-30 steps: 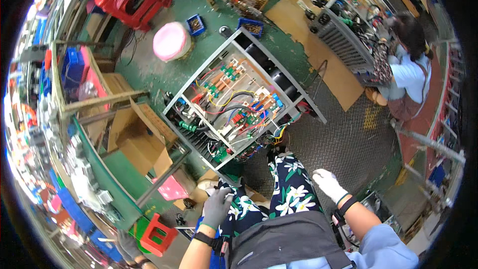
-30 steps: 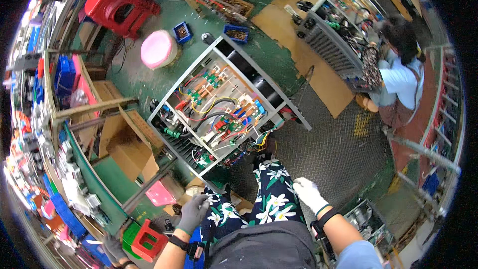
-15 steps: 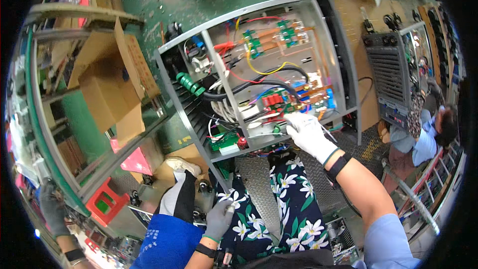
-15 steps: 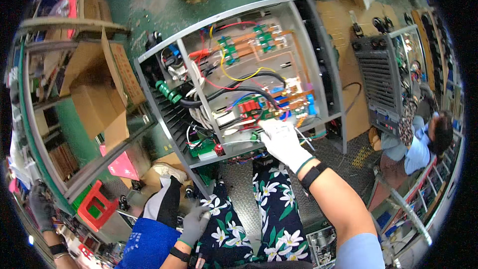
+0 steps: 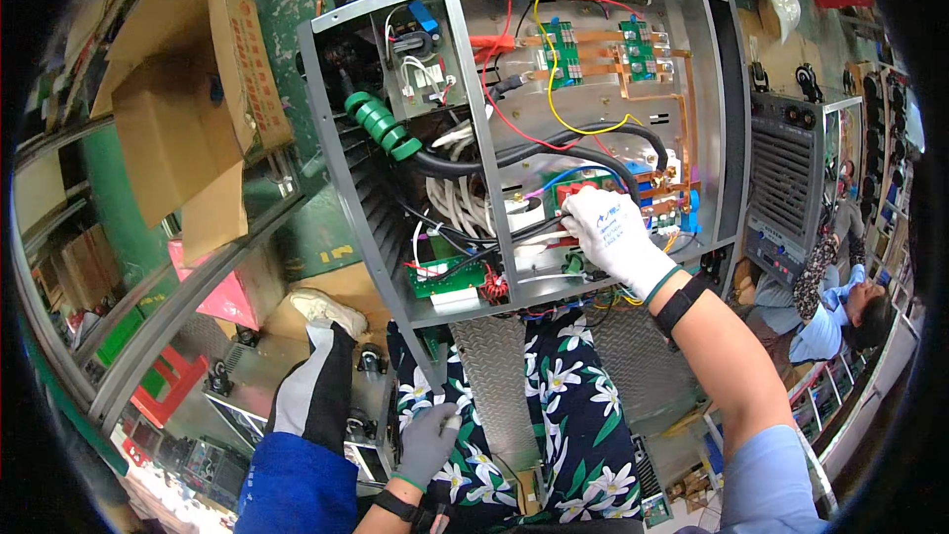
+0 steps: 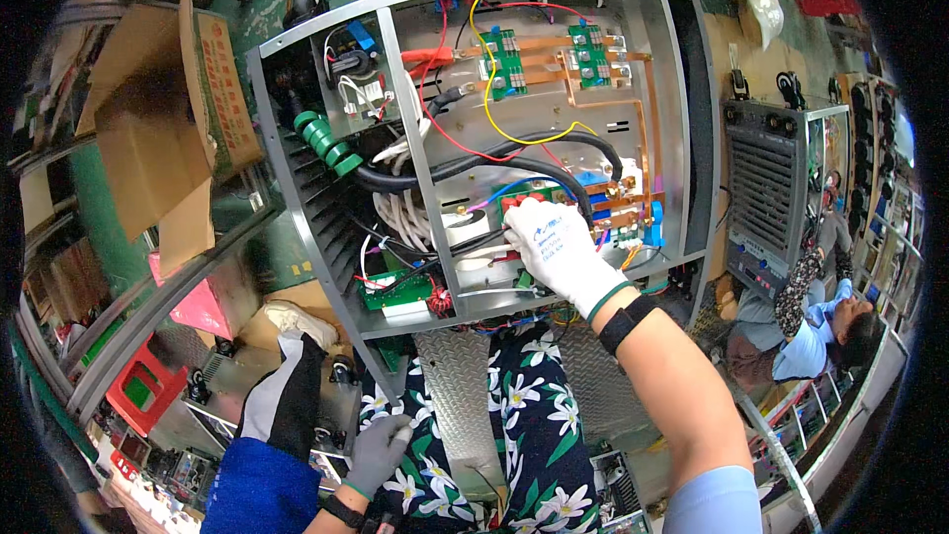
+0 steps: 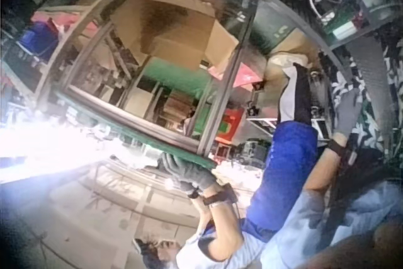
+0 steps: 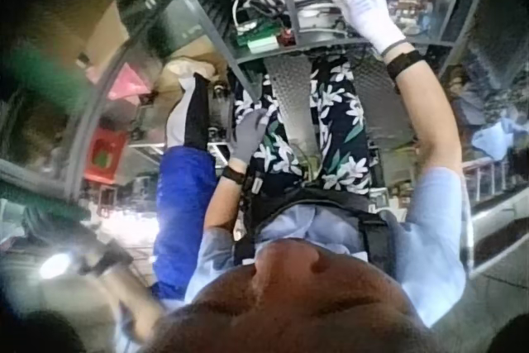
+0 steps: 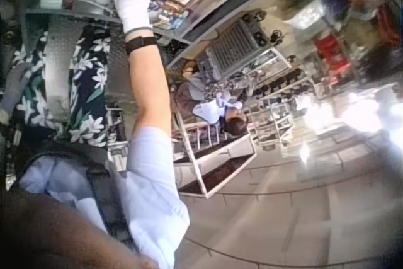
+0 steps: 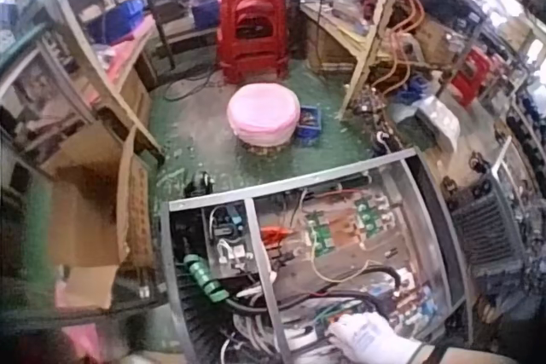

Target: Assembling and wiring components inside a solar inverter chassis on a workshop production line.

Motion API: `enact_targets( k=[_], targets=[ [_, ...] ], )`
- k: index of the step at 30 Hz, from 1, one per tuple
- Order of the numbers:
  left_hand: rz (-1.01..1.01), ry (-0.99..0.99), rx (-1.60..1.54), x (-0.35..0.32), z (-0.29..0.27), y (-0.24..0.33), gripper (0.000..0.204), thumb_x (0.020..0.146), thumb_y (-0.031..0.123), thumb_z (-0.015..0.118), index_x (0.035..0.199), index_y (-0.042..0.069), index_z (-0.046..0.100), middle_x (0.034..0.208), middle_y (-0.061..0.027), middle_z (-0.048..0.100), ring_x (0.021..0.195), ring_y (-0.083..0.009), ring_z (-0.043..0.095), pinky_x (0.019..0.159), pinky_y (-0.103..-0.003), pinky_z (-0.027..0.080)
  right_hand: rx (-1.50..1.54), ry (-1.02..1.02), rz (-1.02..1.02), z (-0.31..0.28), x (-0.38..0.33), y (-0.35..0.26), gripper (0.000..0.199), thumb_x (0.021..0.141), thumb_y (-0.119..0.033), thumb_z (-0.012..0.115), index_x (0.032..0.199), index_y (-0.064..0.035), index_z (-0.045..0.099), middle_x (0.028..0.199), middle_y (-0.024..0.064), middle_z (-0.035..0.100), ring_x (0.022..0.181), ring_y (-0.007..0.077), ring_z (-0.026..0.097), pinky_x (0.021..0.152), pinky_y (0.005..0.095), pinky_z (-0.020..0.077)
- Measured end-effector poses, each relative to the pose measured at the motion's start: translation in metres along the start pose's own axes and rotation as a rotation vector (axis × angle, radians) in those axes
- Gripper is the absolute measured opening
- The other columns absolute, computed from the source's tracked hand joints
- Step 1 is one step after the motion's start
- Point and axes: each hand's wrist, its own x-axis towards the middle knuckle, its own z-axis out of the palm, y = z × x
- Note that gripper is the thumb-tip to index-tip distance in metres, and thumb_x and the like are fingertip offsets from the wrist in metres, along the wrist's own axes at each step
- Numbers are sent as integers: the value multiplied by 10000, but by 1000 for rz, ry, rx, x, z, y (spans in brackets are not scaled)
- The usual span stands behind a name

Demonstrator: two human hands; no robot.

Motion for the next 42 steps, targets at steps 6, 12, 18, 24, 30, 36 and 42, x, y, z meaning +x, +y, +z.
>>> enact_targets(
  k=[6,12,18,24,30,36,42],
  targets=[
    [224,24,124,35,-49,62,227,861,184,598,1040,51,643,957,-149,656,889,-303,643,789,-365,503,57,94,-140,0,-12,-4,184,785,-211,647,913,-88,597,780,91,559,773,284,579,693,397,450],
    [264,135,205,103,-77,102,402,861,157,582,1239,43,506,1044,-188,593,911,-338,617,763,-367,507,137,40,-18,1,-14,-1,155,779,-187,659,899,-106,605,817,74,574,806,273,568,724,389,425],
    [286,219,387,131,-54,94,509,828,165,576,1311,61,452,1115,-171,540,992,-366,573,816,-429,485,226,233,46,-12,-41,-13,385,765,-140,647,1136,-54,594,1060,159,618,1011,319,575,910,435,405],
    [397,322,408,143,-63,85,289,809,99,592,1095,51,591,1030,-154,591,892,-354,599,740,-432,490,276,277,182,-2,-84,-18,451,734,-111,651,1173,-42,579,1120,157,610,1071,332,557,935,441,423],
    [424,282,410,112,-50,74,282,776,97,587,1057,76,599,983,-138,587,876,-333,595,737,-401,484,178,138,195,2,-63,-26,596,767,-238,645,1296,-23,474,1303,160,488,1206,330,445,1031,479,302],
    [732,-270,1014,49,-12,30,317,787,197,578,1082,82,605,1031,-116,614,1059,-294,542,1030,-469,290,555,203,303,21,-148,-67,463,792,-203,634,1204,-10,552,1183,198,586,1094,365,546,950,449,418],
    [533,-390,1182,67,13,22,180,817,201,521,837,71,644,914,-148,642,953,-317,580,979,-461,330,777,-3,733,27,-280,-93,401,798,-196,622,1151,-11,582,1072,198,631,965,355,606,853,422,476]
  ],
)
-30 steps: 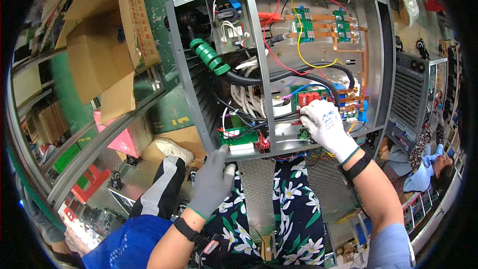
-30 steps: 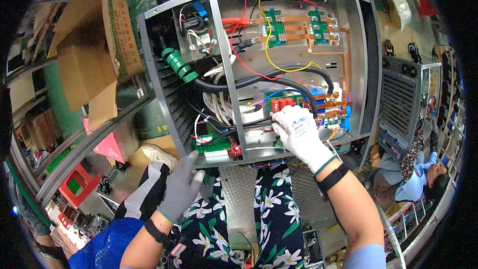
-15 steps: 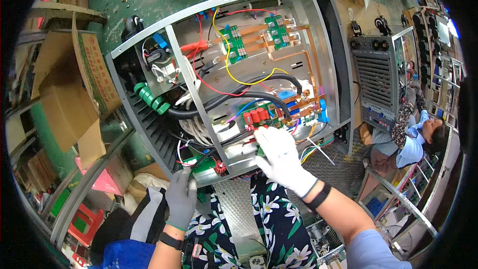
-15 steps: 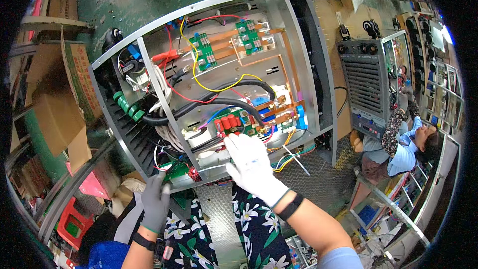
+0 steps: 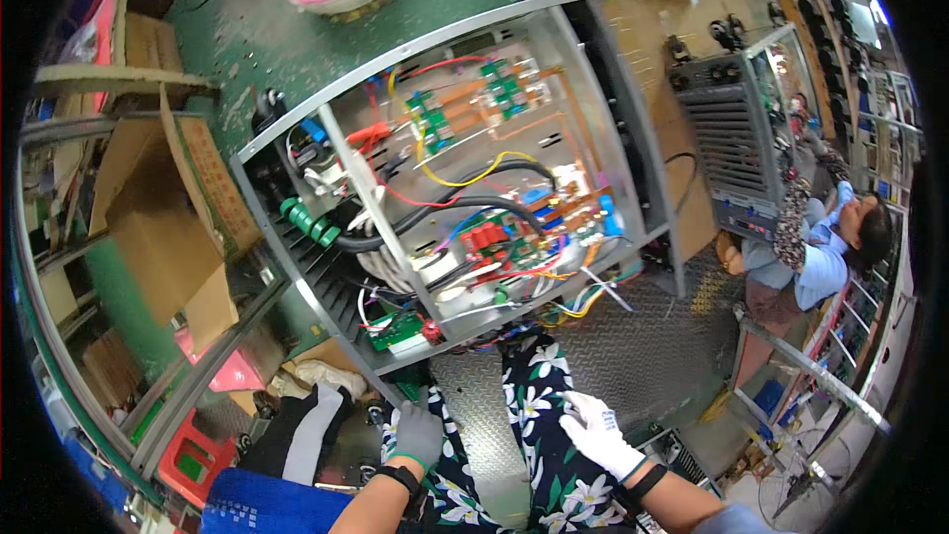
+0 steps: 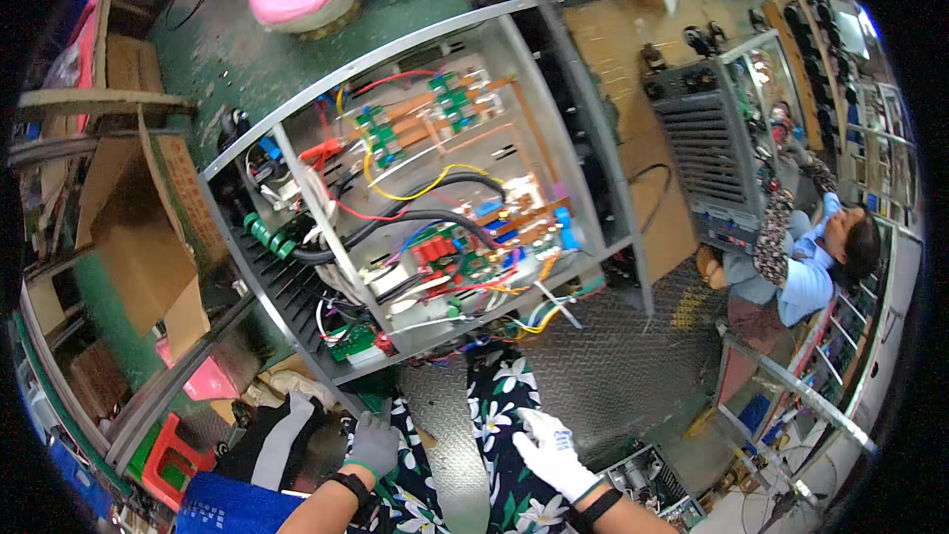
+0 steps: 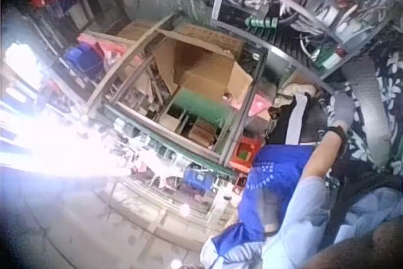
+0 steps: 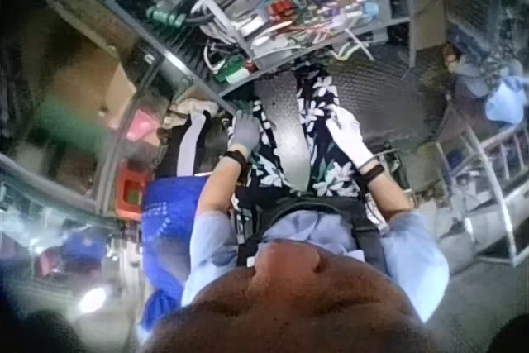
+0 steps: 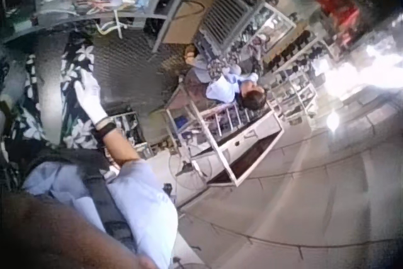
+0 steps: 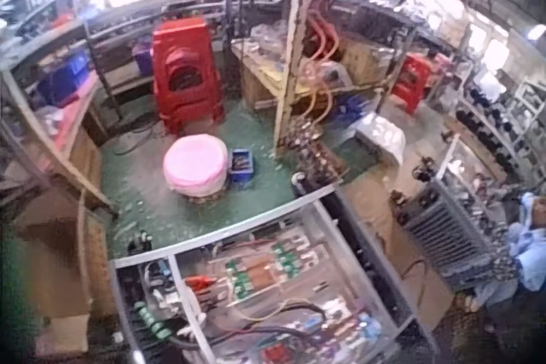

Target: Assembling and wiring components inside a solar inverter chassis on a workshop production line.

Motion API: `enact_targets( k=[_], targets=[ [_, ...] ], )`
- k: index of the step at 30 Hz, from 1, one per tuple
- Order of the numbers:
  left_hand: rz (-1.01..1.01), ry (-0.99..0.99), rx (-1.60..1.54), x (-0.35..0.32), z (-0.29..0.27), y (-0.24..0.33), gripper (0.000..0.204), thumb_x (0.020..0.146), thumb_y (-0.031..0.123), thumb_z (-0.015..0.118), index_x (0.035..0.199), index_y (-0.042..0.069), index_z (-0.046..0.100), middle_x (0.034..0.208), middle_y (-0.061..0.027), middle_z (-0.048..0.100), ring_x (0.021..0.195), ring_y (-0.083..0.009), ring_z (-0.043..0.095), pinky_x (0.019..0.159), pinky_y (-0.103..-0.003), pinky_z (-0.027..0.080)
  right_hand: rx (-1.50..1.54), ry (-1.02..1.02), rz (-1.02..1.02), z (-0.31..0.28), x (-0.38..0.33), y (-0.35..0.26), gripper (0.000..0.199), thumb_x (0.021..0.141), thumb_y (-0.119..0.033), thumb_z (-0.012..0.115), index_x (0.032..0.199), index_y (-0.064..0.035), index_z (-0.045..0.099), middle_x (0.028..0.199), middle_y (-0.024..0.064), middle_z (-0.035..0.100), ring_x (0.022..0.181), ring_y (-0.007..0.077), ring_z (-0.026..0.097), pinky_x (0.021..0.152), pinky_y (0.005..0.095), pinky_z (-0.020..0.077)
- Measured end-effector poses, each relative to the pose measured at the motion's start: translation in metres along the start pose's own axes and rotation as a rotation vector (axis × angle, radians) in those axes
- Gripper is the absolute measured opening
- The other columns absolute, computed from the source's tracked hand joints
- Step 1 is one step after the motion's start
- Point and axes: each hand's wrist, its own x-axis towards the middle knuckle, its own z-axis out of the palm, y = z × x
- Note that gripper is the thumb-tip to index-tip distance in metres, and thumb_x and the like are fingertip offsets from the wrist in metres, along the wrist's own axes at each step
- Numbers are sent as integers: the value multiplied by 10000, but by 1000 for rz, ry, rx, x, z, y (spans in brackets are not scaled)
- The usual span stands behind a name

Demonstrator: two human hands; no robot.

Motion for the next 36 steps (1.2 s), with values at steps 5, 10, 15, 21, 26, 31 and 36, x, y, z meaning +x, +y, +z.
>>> enact_targets(
  k=[5,10,15,21,26,31,36],
  targets=[
    [-354,167,-411,-42,-56,33,237,773,294,626,925,119,675,861,-132,645,828,-346,621,728,-451,488,-23,-94,282,-72,-43,91,396,887,-278,567,1178,-11,595,1174,166,625,1091,278,600,937,361,462],
    [-722,424,-733,-129,-40,60,233,818,288,604,917,92,682,869,-158,674,841,-351,639,776,-433,486,-266,-78,122,-168,-76,148,365,871,-359,535,1043,-55,639,1037,189,648,998,365,601,873,422,472],
    [-718,548,-762,-164,-42,99,222,830,268,594,890,76,686,873,-172,677,842,-349,645,770,-417,489,-402,9,195,-278,-140,159,333,858,-333,510,962,-63,674,994,186,657,962,367,610,862,429,478],
    [-598,746,-797,-135,-80,165,216,834,212,590,946,44,667,906,-168,673,866,-313,650,783,-382,491,-603,4,137,-336,-179,217,353,828,-365,530,904,-51,672,947,187,661,924,369,621,832,451,482],
    [-716,755,-896,-129,-40,248,216,842,214,595,967,54,669,916,-165,674,884,-314,649,788,-382,491,-609,22,-215,-358,-106,151,361,858,-387,512,996,-82,644,957,172,657,926,353,621,819,428,486],
    [-1094,449,-924,-108,58,349,344,808,344,629,995,59,674,983,-209,661,952,-350,634,847,-434,480,-560,-164,-511,-360,-10,66,329,847,-348,497,1013,-102,639,989,187,651,949,370,611,858,433,474],
    [-1104,400,-1279,-11,20,459,348,819,342,591,1045,87,662,1013,-181,663,970,-356,624,859,-425,485,-1106,-423,-492,-351,52,49,310,819,-335,548,971,-83,646,901,158,669,869,343,642,798,443,491]
  ],
)
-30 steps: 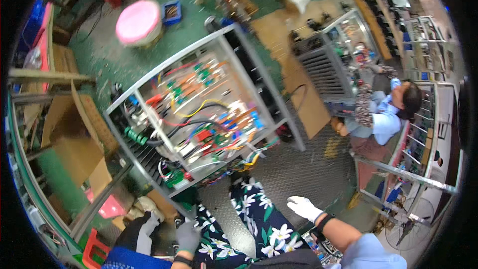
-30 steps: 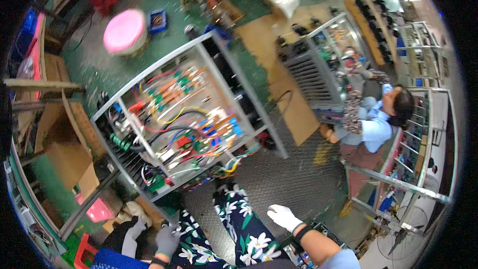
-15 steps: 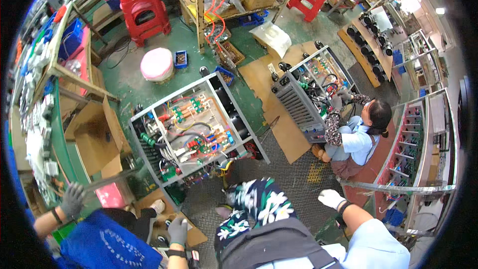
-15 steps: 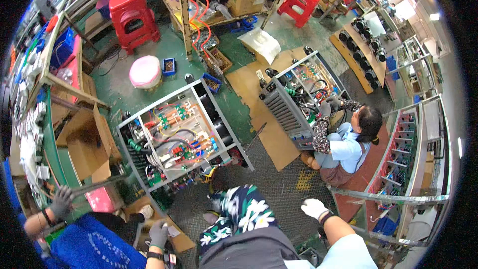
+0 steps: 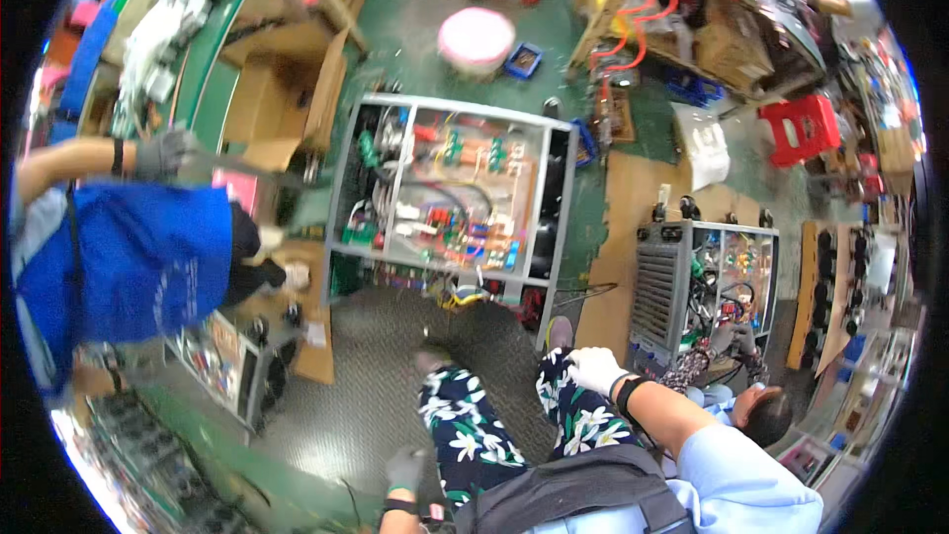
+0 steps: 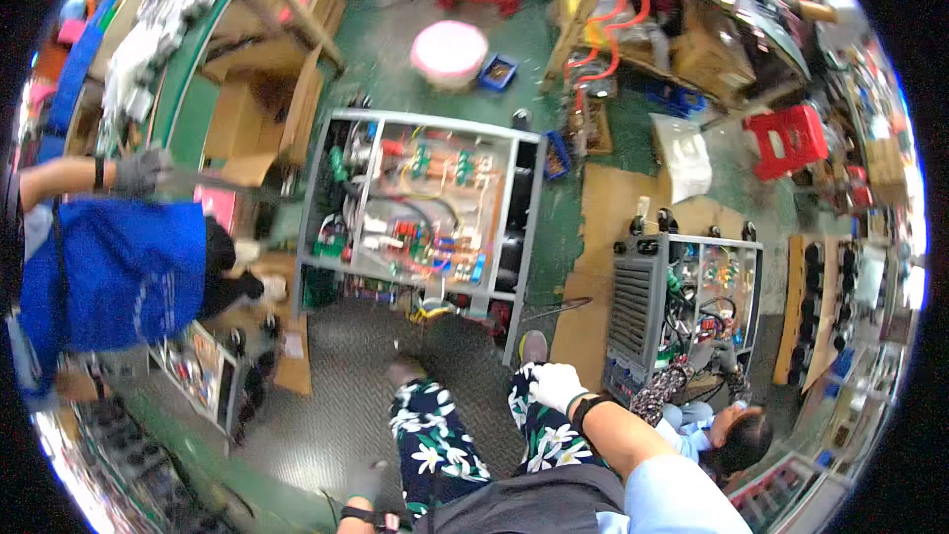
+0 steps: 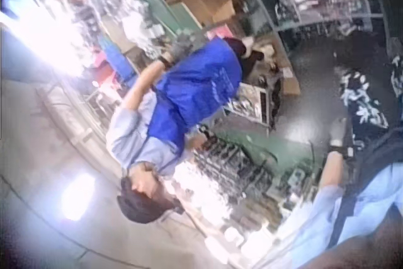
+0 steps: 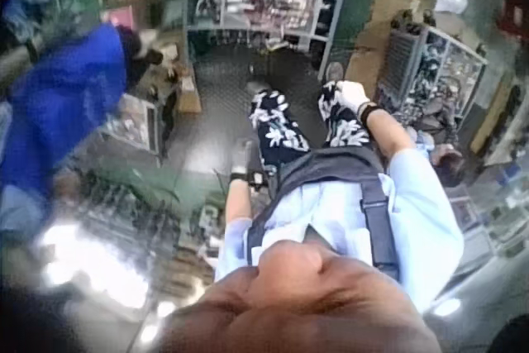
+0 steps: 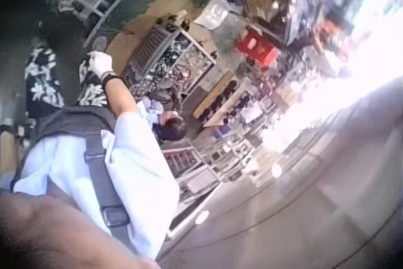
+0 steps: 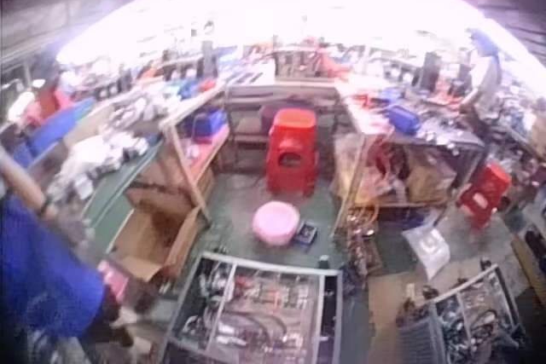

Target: Assembling and wiring components inside a solar inverter chassis on a workshop production line.

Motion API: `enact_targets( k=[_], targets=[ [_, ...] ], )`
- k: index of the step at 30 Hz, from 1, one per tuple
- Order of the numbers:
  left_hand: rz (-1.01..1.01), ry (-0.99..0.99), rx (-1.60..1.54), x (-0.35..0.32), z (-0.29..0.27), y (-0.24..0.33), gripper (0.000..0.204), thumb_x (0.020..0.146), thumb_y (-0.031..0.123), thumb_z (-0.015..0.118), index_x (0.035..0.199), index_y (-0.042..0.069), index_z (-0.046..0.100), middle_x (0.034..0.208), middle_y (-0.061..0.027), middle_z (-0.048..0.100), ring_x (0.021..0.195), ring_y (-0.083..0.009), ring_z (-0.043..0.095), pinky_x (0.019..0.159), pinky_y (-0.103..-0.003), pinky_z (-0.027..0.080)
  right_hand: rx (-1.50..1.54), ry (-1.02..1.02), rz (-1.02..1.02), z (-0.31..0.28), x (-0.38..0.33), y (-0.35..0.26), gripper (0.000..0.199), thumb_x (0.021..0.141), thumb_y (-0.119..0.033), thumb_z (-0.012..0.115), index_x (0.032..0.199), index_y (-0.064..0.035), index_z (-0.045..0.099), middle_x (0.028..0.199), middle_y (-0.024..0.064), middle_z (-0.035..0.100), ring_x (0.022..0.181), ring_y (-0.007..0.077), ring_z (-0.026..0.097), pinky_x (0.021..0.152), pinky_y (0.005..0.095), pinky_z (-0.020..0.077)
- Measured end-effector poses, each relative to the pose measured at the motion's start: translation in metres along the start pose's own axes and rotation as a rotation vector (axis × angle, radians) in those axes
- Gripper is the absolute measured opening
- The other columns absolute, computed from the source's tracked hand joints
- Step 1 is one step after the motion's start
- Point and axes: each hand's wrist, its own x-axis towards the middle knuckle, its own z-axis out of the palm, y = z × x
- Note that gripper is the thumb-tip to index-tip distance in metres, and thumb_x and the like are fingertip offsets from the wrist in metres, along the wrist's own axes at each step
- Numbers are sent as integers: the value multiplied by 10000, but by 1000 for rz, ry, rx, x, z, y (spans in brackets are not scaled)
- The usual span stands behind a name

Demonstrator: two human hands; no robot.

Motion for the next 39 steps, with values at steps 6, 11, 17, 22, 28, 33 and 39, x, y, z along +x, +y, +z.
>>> enact_targets(
  k=[6,11,17,22,28,33,39],
  targets=[
    [437,-21,-260,-16,95,81,344,873,342,501,1075,115,661,1084,-143,650,1045,-324,600,904,-424,460,-185,25,-95,-30,25,-35,201,721,-228,570,768,-71,687,786,183,680,737,341,668,659,456,532],
    [621,143,-411,67,156,51,311,909,277,400,945,115,662,953,-177,654,814,-328,610,660,-499,456,-172,202,-94,-32,109,-17,263,688,-329,579,844,-150,692,723,163,671,652,315,663,618,438,533],
    [300,243,-305,100,91,125,336,872,351,547,1108,134,647,1109,-146,642,1024,-313,615,886,-414,475,277,901,-187,-360,173,-62,688,869,-213,523,1436,47,232,1306,323,442,1252,441,408,1079,436,314],
    [85,-58,-235,68,99,173,334,857,353,546,1082,123,637,1050,-126,654,1011,-318,606,868,-421,472,-118,813,-927,-295,166,-85,258,777,-174,584,969,-2,579,844,194,572,819,342,588,715,422,484],
    [254,-3,-559,52,150,225,304,862,309,578,1072,100,644,1005,-150,655,939,-332,621,819,-410,493,-410,-69,-710,27,130,-27,455,745,-300,642,1078,-6,540,976,133,576,955,301,560,802,392,438],
    [128,168,-538,21,196,186,233,838,285,611,990,112,651,951,-117,650,908,-314,622,794,-427,497,-970,-181,-405,138,160,-29,199,827,-127,540,936,-112,707,894,44,663,845,232,618,680,409,393],
    [56,106,-368,-4,235,141,291,833,312,585,1078,158,615,1026,-112,612,947,-328,599,789,-472,481,-1284,-393,-366,180,186,-26,269,851,-157,527,1040,-147,719,1033,63,684,945,275,616,695,463,370]
  ],
)
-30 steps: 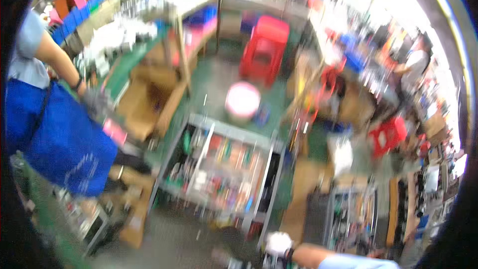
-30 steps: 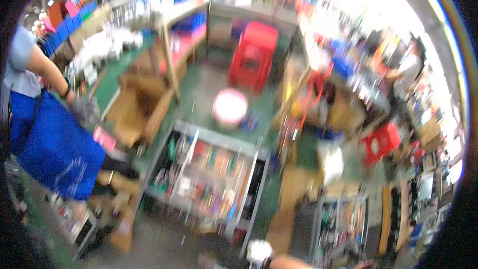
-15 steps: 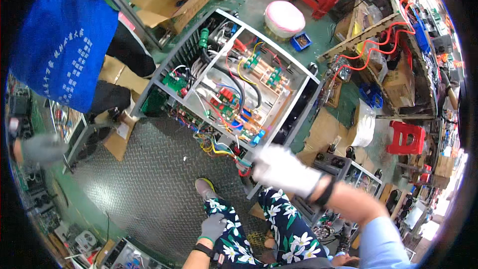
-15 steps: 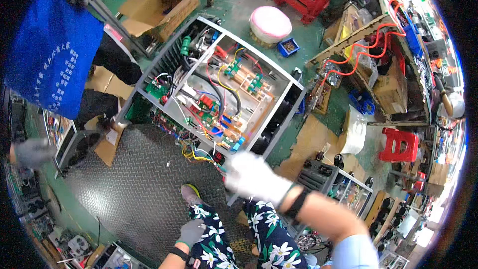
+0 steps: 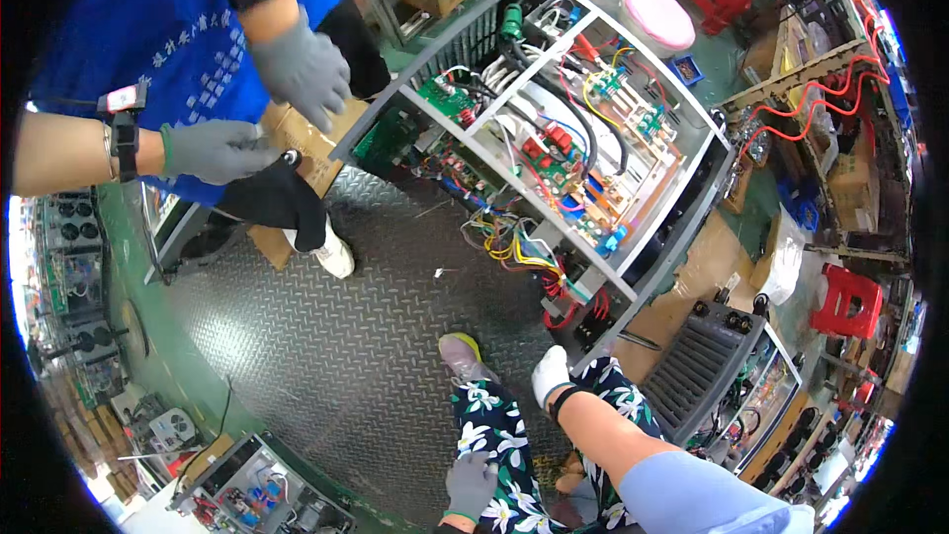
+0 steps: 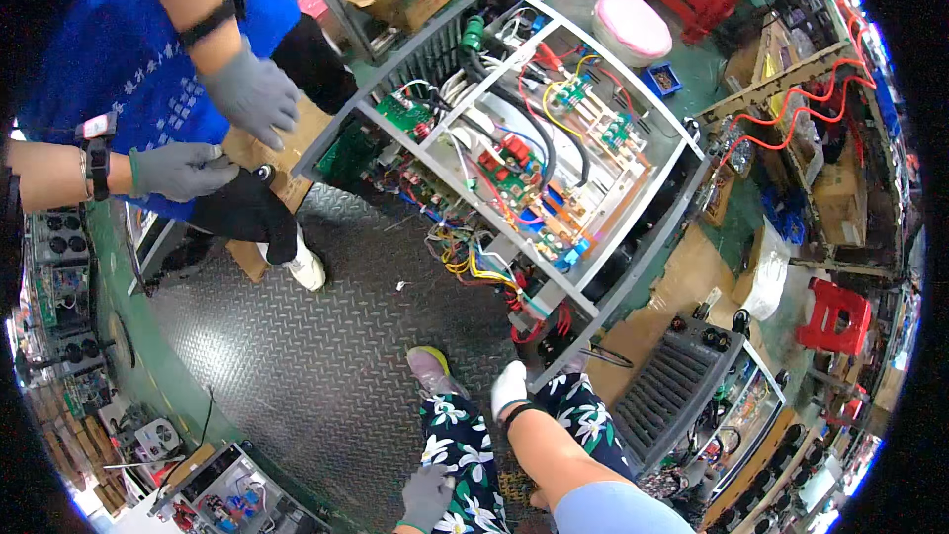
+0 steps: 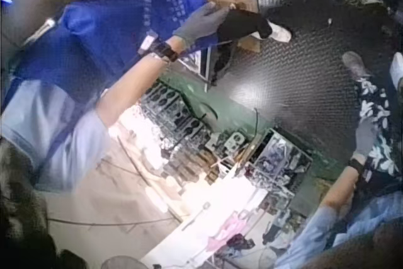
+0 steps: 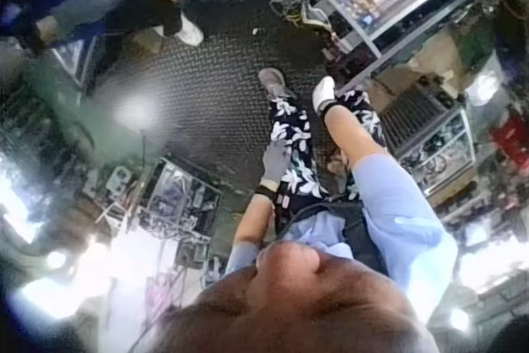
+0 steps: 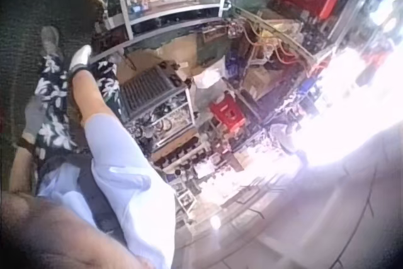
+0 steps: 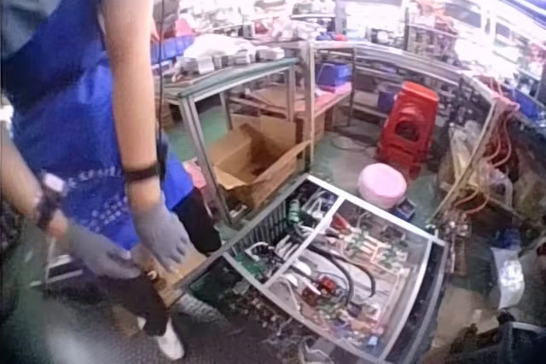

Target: Assembling and wiring components inside a solar inverter chassis on a workshop production line.

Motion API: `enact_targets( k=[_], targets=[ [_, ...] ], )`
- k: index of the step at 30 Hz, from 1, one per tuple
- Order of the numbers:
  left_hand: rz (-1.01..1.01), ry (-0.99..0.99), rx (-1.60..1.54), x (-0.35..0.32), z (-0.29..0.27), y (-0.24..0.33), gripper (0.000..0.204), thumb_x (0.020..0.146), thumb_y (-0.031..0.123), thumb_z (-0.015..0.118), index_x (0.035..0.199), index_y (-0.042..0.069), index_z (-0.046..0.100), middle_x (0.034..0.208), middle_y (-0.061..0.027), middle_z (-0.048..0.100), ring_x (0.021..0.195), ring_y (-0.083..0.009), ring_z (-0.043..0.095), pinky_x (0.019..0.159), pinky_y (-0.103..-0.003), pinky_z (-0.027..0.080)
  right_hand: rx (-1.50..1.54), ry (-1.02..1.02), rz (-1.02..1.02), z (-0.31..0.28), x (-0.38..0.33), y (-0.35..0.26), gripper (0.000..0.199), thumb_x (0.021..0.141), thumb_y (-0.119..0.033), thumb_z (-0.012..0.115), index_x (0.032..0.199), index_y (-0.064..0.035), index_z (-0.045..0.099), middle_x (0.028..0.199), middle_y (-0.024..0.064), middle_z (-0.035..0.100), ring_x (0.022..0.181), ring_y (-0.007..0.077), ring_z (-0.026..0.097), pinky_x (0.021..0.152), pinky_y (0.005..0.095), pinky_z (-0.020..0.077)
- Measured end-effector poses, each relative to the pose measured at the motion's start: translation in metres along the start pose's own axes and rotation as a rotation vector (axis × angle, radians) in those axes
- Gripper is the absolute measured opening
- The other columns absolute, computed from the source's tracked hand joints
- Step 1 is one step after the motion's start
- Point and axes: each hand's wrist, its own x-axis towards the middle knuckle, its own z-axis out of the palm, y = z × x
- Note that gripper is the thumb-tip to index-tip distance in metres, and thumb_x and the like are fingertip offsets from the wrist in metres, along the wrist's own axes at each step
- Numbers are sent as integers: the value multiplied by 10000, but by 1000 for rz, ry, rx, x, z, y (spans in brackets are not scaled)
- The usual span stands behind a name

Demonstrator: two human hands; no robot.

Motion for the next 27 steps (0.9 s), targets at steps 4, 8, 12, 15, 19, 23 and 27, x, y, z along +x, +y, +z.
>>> enact_targets(
  k=[4,8,12,15,19,23,27],
  targets=[
    [117,151,124,-10,9,-5,278,807,335,592,1000,141,641,934,-72,632,879,-271,612,753,-452,456,-406,710,291,24,15,7,172,820,-180,563,912,-136,701,877,48,632,861,235,609,711,414,442],
    [178,166,139,-8,7,-1,265,802,336,597,952,121,641,902,-75,638,843,-265,617,737,-442,452,258,160,534,33,56,19,141,828,-212,594,819,-202,734,786,-12,681,702,191,661,439,403,432],
    [166,181,166,-8,4,-8,238,803,323,602,900,112,652,862,-71,645,804,-273,621,722,-435,458,268,49,456,25,57,25,205,856,-164,568,946,-213,746,884,-33,710,846,172,675,590,356,478],
    [137,163,183,-6,0,-10,219,820,318,583,877,117,649,863,-73,644,810,-272,618,721,-439,456,343,81,490,33,59,34,212,862,-193,548,914,-203,753,869,-11,716,832,178,681,601,362,476],
    [135,231,200,2,-5,-13,198,838,313,565,823,129,635,811,-61,626,809,-274,608,708,-449,454,441,121,506,55,70,38,220,875,-203,535,937,-190,747,904,-1,715,866,186,679,658,362,482],
    [137,288,164,2,-7,-18,203,842,319,564,807,131,633,793,-55,617,810,-274,605,705,-451,452,433,127,474,47,69,32,218,875,-217,538,937,-193,746,903,-2,714,867,195,678,664,369,484],
    [166,314,145,6,-6,-12,193,832,313,576,785,133,626,785,-52,613,794,-270,601,689,-450,450,455,107,502,57,75,37,224,881,-236,533,938,-195,745,910,1,714,879,195,677,665,371,487]
  ],
)
